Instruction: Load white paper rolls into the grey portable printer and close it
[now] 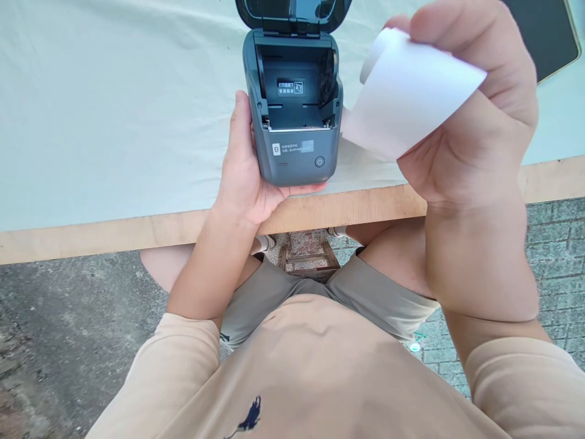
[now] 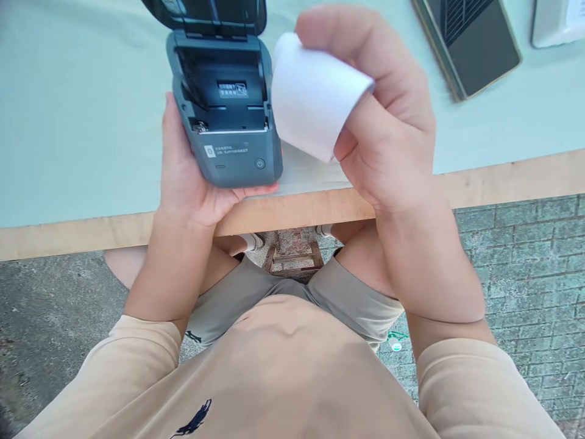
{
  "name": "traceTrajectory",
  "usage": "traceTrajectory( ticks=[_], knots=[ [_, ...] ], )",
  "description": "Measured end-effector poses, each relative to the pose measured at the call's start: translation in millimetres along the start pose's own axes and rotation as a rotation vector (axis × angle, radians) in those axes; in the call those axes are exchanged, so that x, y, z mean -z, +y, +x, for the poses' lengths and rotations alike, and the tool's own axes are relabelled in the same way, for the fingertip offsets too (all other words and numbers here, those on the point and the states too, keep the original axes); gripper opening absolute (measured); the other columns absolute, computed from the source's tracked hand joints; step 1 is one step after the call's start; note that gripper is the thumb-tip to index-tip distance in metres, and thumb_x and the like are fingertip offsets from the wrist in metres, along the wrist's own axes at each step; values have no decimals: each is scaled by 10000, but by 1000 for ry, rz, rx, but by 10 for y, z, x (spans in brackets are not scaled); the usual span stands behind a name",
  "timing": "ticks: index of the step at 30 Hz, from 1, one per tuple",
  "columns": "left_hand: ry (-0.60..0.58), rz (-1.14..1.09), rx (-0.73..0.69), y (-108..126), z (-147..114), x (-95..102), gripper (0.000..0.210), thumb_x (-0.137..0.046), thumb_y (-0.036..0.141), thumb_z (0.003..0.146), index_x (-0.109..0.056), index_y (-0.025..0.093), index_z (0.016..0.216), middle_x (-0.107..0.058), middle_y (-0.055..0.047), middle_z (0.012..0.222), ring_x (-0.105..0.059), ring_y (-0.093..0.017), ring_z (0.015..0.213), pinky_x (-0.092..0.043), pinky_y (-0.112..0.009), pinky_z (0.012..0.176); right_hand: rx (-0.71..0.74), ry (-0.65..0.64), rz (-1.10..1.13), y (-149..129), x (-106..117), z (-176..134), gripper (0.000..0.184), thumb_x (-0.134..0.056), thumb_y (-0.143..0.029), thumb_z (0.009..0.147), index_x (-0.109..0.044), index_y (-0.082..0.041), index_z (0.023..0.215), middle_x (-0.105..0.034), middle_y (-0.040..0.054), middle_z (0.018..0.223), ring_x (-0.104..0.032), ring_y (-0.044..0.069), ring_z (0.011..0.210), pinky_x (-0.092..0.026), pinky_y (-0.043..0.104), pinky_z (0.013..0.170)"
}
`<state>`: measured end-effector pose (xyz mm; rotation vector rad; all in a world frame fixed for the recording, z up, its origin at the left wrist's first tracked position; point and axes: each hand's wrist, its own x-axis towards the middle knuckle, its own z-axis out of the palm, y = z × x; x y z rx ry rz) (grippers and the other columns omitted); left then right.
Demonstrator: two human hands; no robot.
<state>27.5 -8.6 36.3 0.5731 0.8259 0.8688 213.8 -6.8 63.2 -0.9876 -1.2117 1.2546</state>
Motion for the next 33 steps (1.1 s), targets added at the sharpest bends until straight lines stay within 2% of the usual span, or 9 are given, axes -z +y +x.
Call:
traceTrajectory(
  ticks=[7,13,15,18,20,24,29,31,33],
  knots=[
    [-7,-9,6,-11,6,10,596,-323,662,880,-633,273,1209,-641,-67,1276,-645,-329,1080,-627,-388,602,91,-35,34,55,14,34,154,-623,-217,773,-713,-320,842,-568,-40,845,-602,82,799,-521,212,624],
    [-5,2,5,-14,15,12,614,-260,668,890,-639,275,1172,-651,-51,1263,-649,-333,1082,-629,-403,600,106,-106,80,-5,2,93,93,-643,-269,805,-705,-325,846,-515,-56,802,-507,30,665,-482,173,560],
    [-4,7,15,-10,11,9,599,-264,662,893,-639,282,1164,-646,-42,1277,-645,-334,1100,-631,-396,605,62,-130,83,-42,-4,86,74,-692,-329,768,-693,-327,842,-523,-64,778,-517,41,666,-481,183,544],
    [-3,6,24,1,-2,2,560,-313,659,888,-646,290,1146,-640,-38,1293,-643,-336,1116,-630,-376,605,-28,-146,35,-79,-9,33,162,-707,-405,745,-680,-323,883,-595,-74,813,-561,67,694,-503,186,517],
    [-8,5,29,7,-11,-1,554,-311,656,891,-646,294,1143,-642,-41,1291,-643,-338,1118,-629,-377,604,-112,-168,38,-94,-8,-18,171,-662,-359,780,-672,-316,945,-643,-70,880,-607,97,720,-545,208,512],
    [7,21,33,8,-18,-3,584,-294,672,888,-619,301,1201,-642,-35,1298,-623,-349,1156,-632,-390,625,-236,-273,102,-130,2,-89,299,-603,-211,796,-651,-317,1071,-650,-44,848,-643,130,707,-623,265,564],
    [31,-9,14,1,-7,-28,568,-319,658,880,-624,296,1193,-658,-38,1275,-616,-361,1169,-621,-369,544,-398,-316,82,-177,21,-116,386,-633,-217,776,-646,-427,1100,-624,-99,1234,-659,195,1096,-650,293,753],
    [54,-11,2,-3,-5,-34,556,-358,663,865,-626,307,1198,-670,-35,1255,-624,-352,1157,-612,-350,530,-409,-388,111,-163,35,-116,370,-639,-242,802,-633,-433,1119,-627,-103,1238,-663,188,1097,-642,279,691],
    [60,-9,2,-8,-4,-28,566,-379,661,859,-622,301,1222,-696,-55,1201,-635,-350,1131,-612,-356,544,-354,-454,129,-130,56,-105,326,-642,-264,820,-637,-393,1119,-646,-75,1172,-679,161,984,-602,241,574]
  ],
)
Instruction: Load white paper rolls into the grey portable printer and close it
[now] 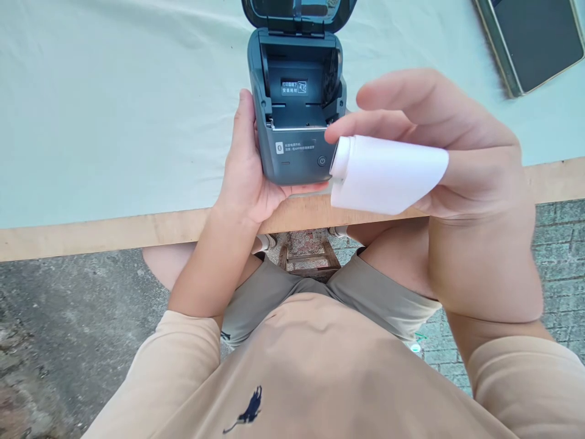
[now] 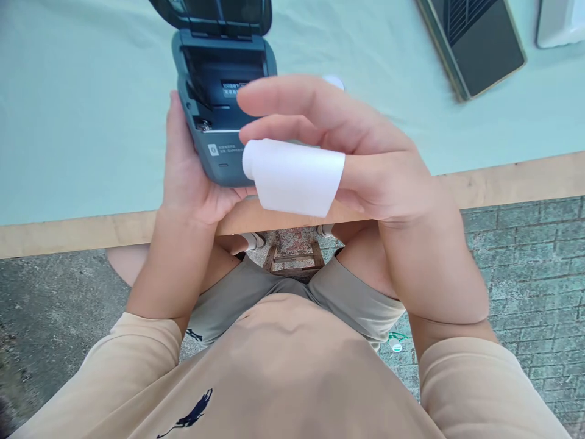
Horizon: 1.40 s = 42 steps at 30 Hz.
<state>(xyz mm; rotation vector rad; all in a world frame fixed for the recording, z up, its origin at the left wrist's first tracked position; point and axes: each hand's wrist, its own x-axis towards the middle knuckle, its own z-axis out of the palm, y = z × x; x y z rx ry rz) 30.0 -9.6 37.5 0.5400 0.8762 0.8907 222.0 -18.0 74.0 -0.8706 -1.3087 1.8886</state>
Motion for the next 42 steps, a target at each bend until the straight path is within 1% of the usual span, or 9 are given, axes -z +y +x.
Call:
traceTrajectory(
  ticks=[3,7,14,18,21,25,30,37,42],
  knots=[
    [-29,-5,14,-16,11,27,589,-361,649,875,-618,269,1245,-735,-95,1059,-645,-353,1103,-631,-400,637,58,-96,-67,31,54,25,361,-638,-210,783,-649,-340,1119,-621,-31,1096,-634,126,824,-534,225,509],
    [-52,-44,-31,-48,38,62,606,-341,673,879,-640,267,1214,-737,-80,981,-666,-331,1067,-638,-396,707,137,-164,-182,14,74,28,499,-652,-139,680,-639,-320,1145,-615,-37,1057,-610,125,854,-580,258,618],
    [-97,-62,-36,-54,51,112,619,-226,625,931,-642,270,1222,-722,-51,1030,-696,-270,993,-629,-323,708,155,-174,-205,-22,22,12,429,-699,-128,766,-623,-259,1167,-636,-42,1087,-627,88,919,-607,222,740],
    [-127,-117,-14,-52,51,116,602,-231,630,935,-664,283,1170,-724,-39,1029,-701,-270,978,-628,-338,720,159,-132,-163,2,15,10,527,-651,-89,755,-528,-229,1248,-586,-59,1137,-606,52,970,-591,178,780],
    [-135,-135,-7,-40,40,100,614,-214,615,945,-678,257,1132,-723,-47,1067,-685,-278,1035,-625,-343,770,169,-91,-249,18,-3,-16,620,-638,-75,735,-476,-221,1316,-529,-30,1271,-574,70,1079,-575,174,856],
    [-105,-122,-10,-38,31,85,607,-245,623,935,-665,248,1163,-719,-56,1108,-660,-308,1096,-629,-371,779,216,-43,-378,37,-61,-49,616,-643,-124,767,-470,-282,1337,-462,-22,1379,-542,103,1153,-578,165,821],
    [-82,-120,-37,-58,43,77,595,-253,629,932,-642,280,1216,-719,-27,1121,-627,-310,1167,-629,-372,796,284,-10,-402,42,-76,-61,601,-681,-165,740,-498,-305,1295,-476,-31,1350,-525,119,1161,-584,179,825],
    [-89,-135,57,50,-26,102,657,-236,660,923,-585,242,1290,-615,-55,1333,-574,-349,1194,-612,-428,831,324,198,-438,-71,278,-126,580,-718,-126,643,-661,-296,1194,-588,-53,1162,-537,117,1092,-530,168,840],
    [-143,-170,42,127,-86,104,758,-128,675,926,-587,196,1293,-624,-89,1296,-577,-352,1199,-618,-420,788,167,79,-398,-67,499,-101,609,-688,-56,599,-691,-325,1146,-636,-63,1018,-570,86,931,-539,194,801]
  ],
)
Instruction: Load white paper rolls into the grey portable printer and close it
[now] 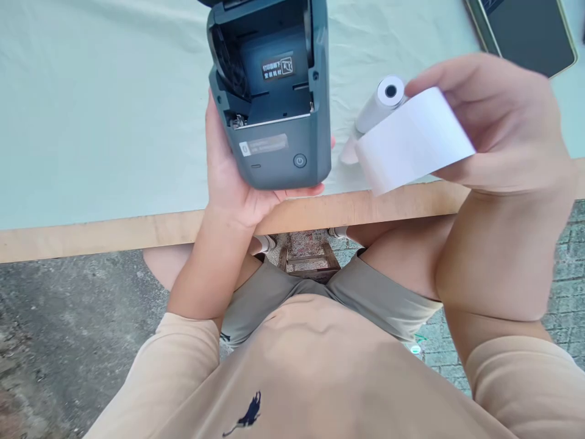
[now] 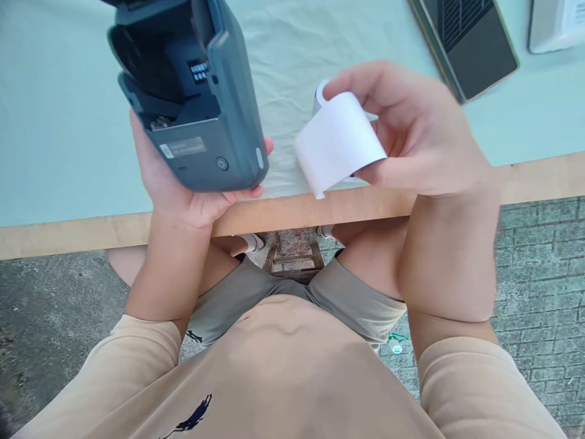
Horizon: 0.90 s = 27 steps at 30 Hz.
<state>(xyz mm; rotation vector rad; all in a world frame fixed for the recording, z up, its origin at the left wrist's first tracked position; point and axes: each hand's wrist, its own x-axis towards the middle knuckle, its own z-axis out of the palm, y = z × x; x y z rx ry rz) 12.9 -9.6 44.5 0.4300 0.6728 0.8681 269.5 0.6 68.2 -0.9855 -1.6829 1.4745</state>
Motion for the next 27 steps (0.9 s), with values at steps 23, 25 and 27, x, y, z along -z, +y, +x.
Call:
traceTrajectory(
  ticks=[23,25,27],
  knots=[
    [-54,-67,115,-156,15,-71,626,-146,568,951,-662,223,1025,-672,-44,1174,-515,-356,1323,-616,-507,798,-19,85,198,144,-163,129,518,-654,-38,617,-694,-214,1103,-655,10,1060,-611,168,982,-552,280,757],
    [-77,-89,78,-164,26,-72,572,-179,557,968,-651,236,999,-646,-40,1257,-483,-331,1358,-598,-497,898,-14,90,233,139,-175,142,503,-659,-40,613,-685,-187,1093,-666,18,1006,-621,144,892,-554,252,662],
    [-82,-85,50,-173,37,-62,549,-207,567,967,-646,241,1017,-607,-37,1329,-480,-328,1358,-585,-482,935,-18,94,261,129,-185,155,484,-661,-61,615,-673,-170,1085,-666,9,919,-618,120,775,-534,230,552]
  ],
)
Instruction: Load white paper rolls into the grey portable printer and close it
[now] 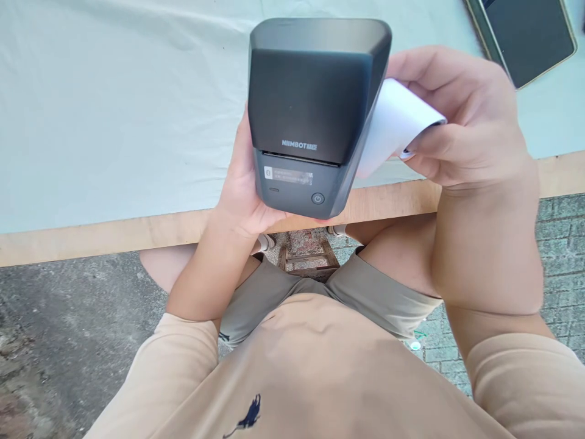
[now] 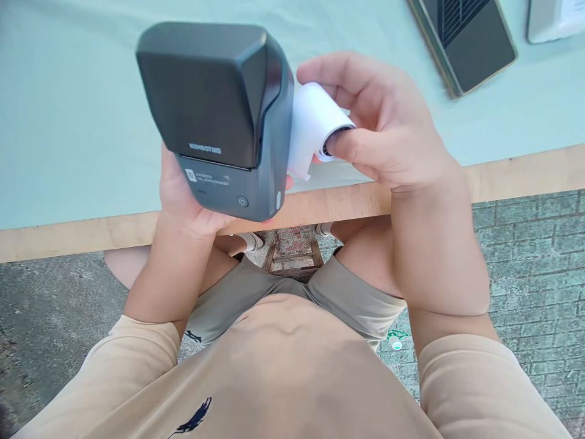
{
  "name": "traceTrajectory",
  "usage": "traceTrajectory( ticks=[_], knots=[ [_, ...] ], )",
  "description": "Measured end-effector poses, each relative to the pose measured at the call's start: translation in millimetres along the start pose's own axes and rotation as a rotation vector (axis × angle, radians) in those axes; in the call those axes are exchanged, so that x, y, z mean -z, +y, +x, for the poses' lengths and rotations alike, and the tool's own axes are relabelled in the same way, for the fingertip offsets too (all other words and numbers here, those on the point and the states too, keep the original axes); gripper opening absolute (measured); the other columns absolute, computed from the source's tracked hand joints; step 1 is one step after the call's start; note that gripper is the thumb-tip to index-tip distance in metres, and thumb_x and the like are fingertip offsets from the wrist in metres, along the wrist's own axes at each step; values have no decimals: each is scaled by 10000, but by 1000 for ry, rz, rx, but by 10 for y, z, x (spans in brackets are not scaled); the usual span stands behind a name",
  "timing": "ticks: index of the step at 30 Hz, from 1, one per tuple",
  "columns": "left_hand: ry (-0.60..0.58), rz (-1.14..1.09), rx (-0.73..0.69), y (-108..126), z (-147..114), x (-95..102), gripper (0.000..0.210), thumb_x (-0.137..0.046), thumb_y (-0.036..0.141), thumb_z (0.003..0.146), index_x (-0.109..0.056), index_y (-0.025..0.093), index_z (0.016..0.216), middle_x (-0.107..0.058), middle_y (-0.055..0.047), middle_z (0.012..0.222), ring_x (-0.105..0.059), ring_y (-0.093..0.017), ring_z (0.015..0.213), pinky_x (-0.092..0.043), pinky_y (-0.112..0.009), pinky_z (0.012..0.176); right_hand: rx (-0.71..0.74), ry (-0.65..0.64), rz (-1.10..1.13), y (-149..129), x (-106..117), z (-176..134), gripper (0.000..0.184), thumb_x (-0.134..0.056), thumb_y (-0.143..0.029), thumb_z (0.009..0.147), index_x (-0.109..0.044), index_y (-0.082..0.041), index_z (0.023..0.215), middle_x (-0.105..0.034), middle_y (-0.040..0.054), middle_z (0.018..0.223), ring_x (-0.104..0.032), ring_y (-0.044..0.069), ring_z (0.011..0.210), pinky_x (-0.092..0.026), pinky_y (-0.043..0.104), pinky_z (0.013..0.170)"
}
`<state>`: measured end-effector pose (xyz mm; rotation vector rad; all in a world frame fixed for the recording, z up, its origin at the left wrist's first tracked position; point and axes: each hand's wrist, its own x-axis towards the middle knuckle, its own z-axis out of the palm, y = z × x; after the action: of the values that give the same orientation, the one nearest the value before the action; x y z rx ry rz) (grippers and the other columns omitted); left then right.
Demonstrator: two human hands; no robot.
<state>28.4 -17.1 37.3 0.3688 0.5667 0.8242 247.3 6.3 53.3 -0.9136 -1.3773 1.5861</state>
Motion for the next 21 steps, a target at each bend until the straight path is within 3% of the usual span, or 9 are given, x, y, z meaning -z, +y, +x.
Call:
traceTrajectory(
  ticks=[9,13,17,21],
  knots=[
    [16,49,-23,0,11,21,587,-184,546,980,-670,234,1084,-628,-16,1277,-555,-314,1276,-593,-477,894,-63,106,120,-61,-65,35,456,-601,-71,560,-637,-117,1012,-697,-13,848,-649,88,619,-539,174,472],
    [44,61,-2,2,16,6,571,-221,573,967,-676,244,1076,-626,-18,1284,-572,-324,1258,-599,-486,886,-119,173,53,-145,-88,12,439,-471,-77,601,-552,-175,1021,-648,-86,666,-595,86,443,-350,161,262],
    [57,77,-21,-2,9,14,561,-236,571,964,-675,243,1081,-633,-21,1272,-563,-324,1262,-597,-470,886,-164,247,34,-208,-155,32,418,-424,-100,558,-509,-213,951,-537,-133,533,-508,53,383,-265,141,250],
    [16,55,-31,-4,-2,24,556,-225,556,973,-668,237,1077,-638,-18,1242,-584,-296,1222,-594,-446,886,-163,382,85,-188,-200,93,385,-418,-94,487,-510,-232,834,-501,-124,501,-427,41,344,-103,156,232]
  ],
)
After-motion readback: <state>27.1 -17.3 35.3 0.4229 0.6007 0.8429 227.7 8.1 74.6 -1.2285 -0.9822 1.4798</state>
